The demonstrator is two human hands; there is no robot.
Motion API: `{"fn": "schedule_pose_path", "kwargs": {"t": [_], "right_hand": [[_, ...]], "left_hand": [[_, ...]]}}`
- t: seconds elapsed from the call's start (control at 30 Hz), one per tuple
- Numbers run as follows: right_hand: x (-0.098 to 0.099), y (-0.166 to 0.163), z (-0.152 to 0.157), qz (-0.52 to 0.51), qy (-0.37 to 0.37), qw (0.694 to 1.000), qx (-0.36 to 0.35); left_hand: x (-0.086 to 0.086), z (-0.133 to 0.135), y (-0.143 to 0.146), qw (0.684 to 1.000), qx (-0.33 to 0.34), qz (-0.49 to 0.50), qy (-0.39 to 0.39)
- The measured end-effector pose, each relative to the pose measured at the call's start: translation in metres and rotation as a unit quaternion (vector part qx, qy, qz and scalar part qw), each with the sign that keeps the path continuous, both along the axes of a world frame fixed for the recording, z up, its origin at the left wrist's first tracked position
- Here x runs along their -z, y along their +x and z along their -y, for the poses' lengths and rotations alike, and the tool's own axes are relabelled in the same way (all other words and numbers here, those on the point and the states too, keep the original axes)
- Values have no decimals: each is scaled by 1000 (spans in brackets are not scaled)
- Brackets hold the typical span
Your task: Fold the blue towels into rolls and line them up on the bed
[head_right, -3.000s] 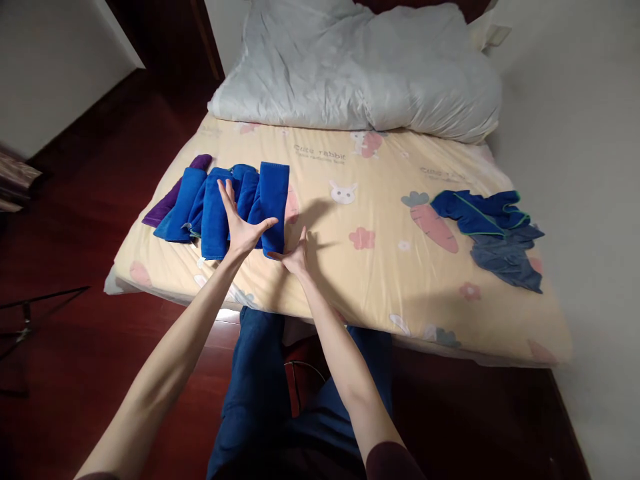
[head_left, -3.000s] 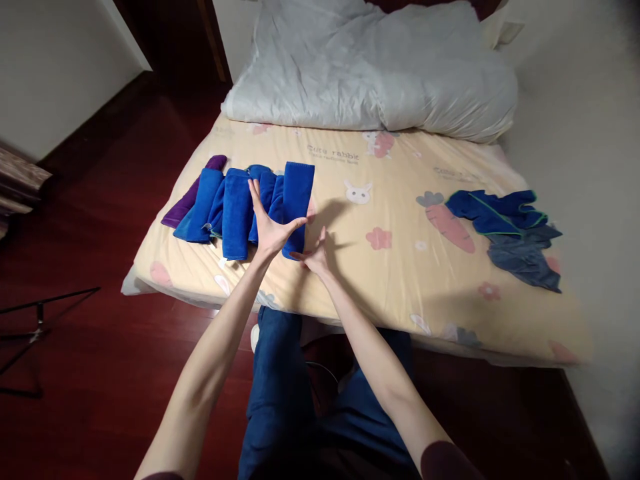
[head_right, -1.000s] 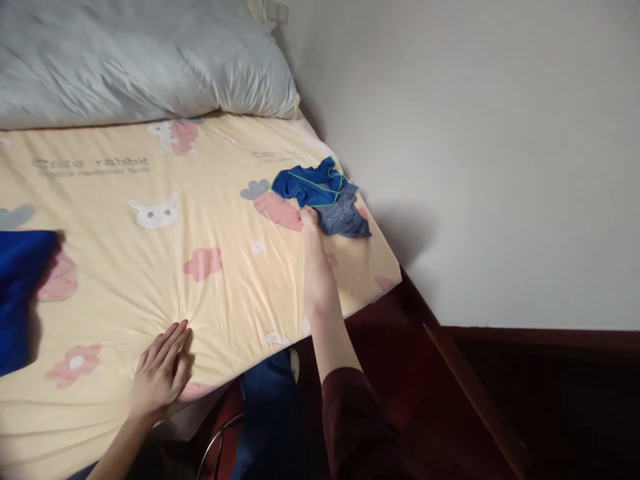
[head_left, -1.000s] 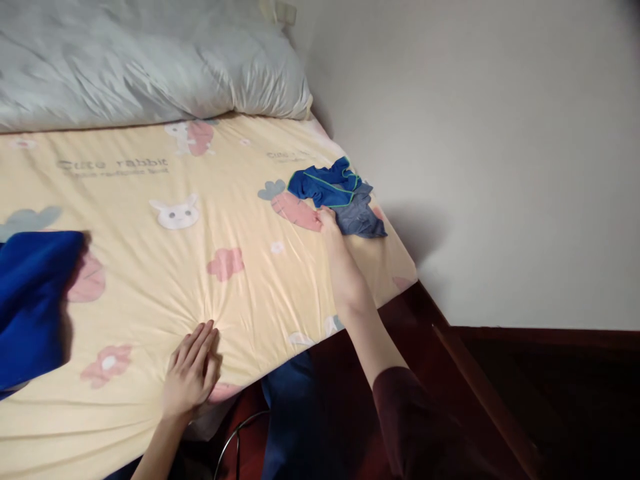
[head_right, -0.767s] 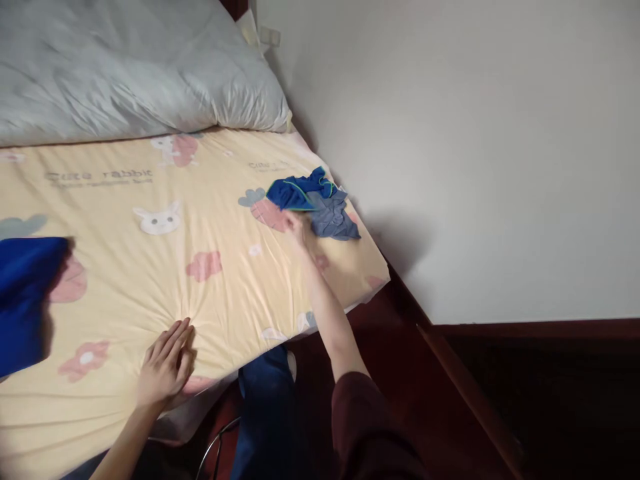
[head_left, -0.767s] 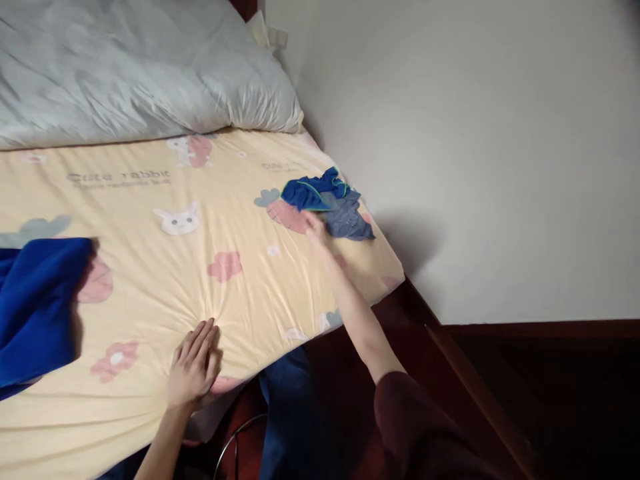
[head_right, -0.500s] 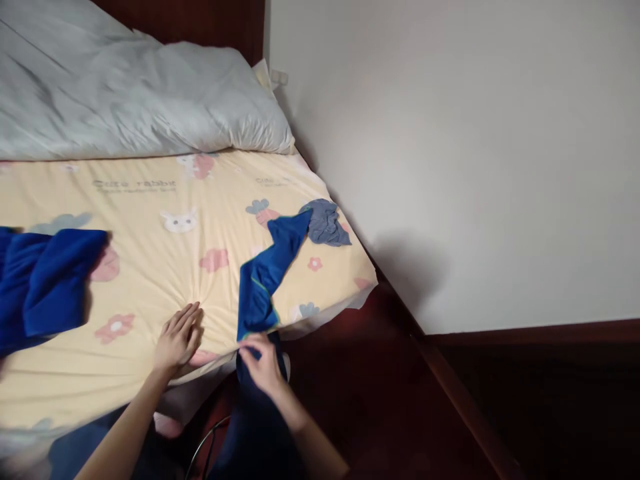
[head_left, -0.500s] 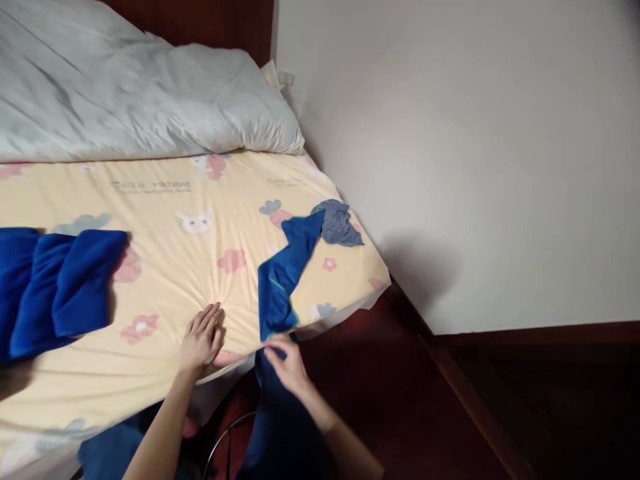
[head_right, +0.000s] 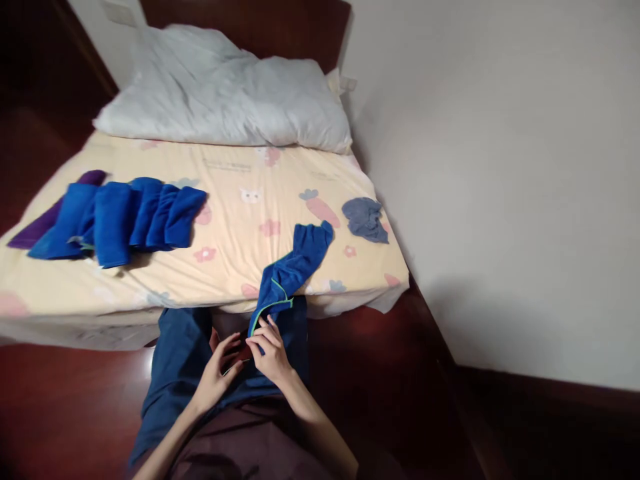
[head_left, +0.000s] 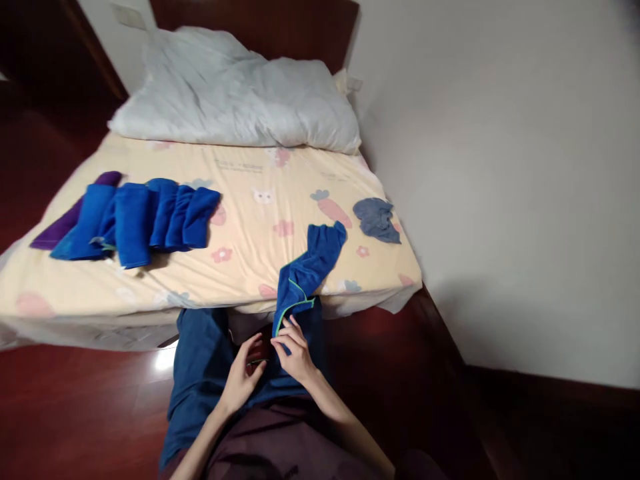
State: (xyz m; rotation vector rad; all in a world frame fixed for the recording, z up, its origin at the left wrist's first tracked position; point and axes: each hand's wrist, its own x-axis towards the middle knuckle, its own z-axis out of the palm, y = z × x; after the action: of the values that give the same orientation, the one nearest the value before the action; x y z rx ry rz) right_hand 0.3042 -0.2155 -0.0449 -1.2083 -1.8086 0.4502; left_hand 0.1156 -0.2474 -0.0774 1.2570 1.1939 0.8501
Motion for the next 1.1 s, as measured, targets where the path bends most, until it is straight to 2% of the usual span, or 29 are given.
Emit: {"fn": "schedule_pose_path", "kwargs": {"t": [0.1, 0.2, 0.3, 0.4, 0.5, 0.6, 0.67, 0.73, 0.8, 0.87, 0.93, 1.0, 1.1], "right_hand": [[1, -23, 4, 52, 24, 995, -87], [7, -41, 13, 110, 21, 982, -150], [13, -46, 18, 134, -4, 979, -154], [12, -40, 23, 131, -33, 978, -158], [7, -30, 30, 117, -45, 978, -167], [2, -21, 34, 76, -41, 990, -113], [-3, -14, 30, 38, -25, 999, -24], [-12, -6, 17, 14, -6, 998, 62], [-25, -2, -3, 33, -5, 997, 72], [-38, -4, -23, 95, -23, 995, -14], [-48, -13, -37, 149, -46, 979, -134], [-53, -28, -42, 162, -70, 958, -224], [-56, -53, -33, 139, -114, 946, -270]], "left_hand": [[-23, -18, -19, 995, -75, 59, -2], [-39, -40, -23, 997, -69, 20, 26], [-37, -53, -11, 998, -40, -56, 0], [-30, -62, 5, 995, -7, -87, -44], [-35, -67, 15, 995, -9, -95, 12], [-51, -65, 12, 991, -60, -73, 96], [-62, -59, 3, 986, -85, -64, 131], [-71, -49, -11, 983, -88, -69, 145], [-79, -37, -25, 985, -72, -73, 140], [-86, -24, -37, 988, -51, -72, 123], [-93, -12, -45, 991, -39, -76, 104], [-98, -2, -50, 991, -41, -85, 94], [-104, 12, -58, 987, -80, -106, 94]]}}
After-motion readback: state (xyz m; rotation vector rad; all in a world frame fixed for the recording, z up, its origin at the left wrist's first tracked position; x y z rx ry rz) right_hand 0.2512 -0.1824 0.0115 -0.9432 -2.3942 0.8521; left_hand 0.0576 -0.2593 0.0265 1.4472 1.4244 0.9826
